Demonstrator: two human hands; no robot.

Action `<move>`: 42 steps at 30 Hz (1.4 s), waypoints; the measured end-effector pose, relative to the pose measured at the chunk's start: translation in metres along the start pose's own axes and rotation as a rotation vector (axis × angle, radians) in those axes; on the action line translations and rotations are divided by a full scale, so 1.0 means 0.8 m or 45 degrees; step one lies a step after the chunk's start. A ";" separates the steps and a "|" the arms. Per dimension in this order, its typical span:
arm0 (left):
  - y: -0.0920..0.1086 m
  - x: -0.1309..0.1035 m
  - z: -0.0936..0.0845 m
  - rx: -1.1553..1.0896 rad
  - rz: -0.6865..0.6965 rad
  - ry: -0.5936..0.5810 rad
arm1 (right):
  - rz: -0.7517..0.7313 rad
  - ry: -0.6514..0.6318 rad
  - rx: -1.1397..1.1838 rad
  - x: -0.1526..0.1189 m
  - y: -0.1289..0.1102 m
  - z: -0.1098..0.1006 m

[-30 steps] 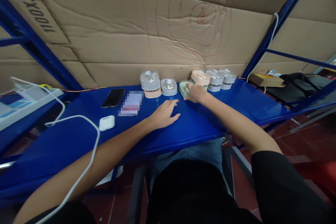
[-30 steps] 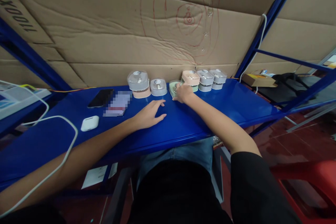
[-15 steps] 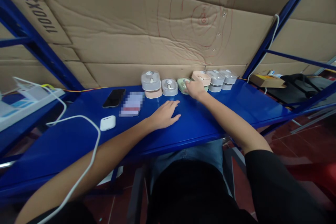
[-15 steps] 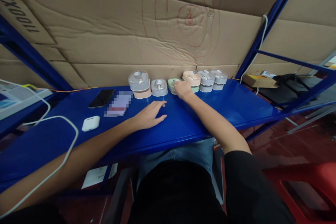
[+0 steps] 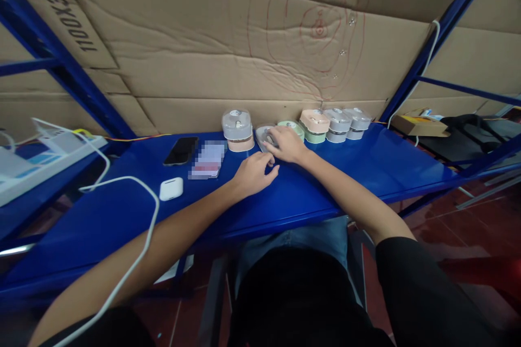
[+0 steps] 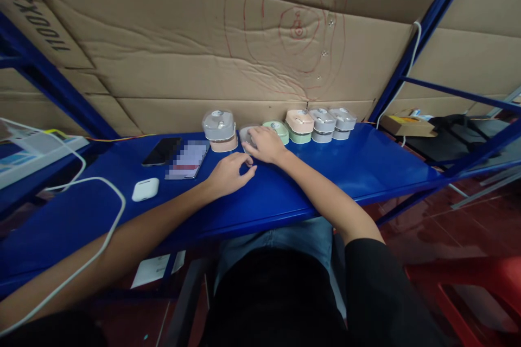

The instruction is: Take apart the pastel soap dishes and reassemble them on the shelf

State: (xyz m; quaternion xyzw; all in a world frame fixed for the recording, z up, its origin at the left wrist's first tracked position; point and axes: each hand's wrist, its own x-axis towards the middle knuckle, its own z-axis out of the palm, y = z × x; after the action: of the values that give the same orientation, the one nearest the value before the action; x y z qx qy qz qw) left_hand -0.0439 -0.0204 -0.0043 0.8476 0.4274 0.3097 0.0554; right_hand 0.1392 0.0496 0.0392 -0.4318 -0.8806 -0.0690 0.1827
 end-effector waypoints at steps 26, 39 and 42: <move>-0.008 -0.001 0.006 -0.514 -0.158 -0.191 | -0.171 -0.263 0.560 -0.092 0.018 -0.049; 0.000 -0.009 -0.003 -0.268 0.106 -0.294 | 0.588 -0.045 0.576 -0.141 0.173 -0.036; 0.001 -0.009 -0.001 -0.254 0.073 -0.281 | 0.588 -0.036 0.595 -0.145 0.183 -0.026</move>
State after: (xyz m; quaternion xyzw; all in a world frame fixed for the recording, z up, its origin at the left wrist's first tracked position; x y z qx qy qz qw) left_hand -0.0467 -0.0266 -0.0068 0.8786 0.3614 0.2569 0.1771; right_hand 0.3248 0.0492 0.0086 -0.5673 -0.7539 0.1841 0.2755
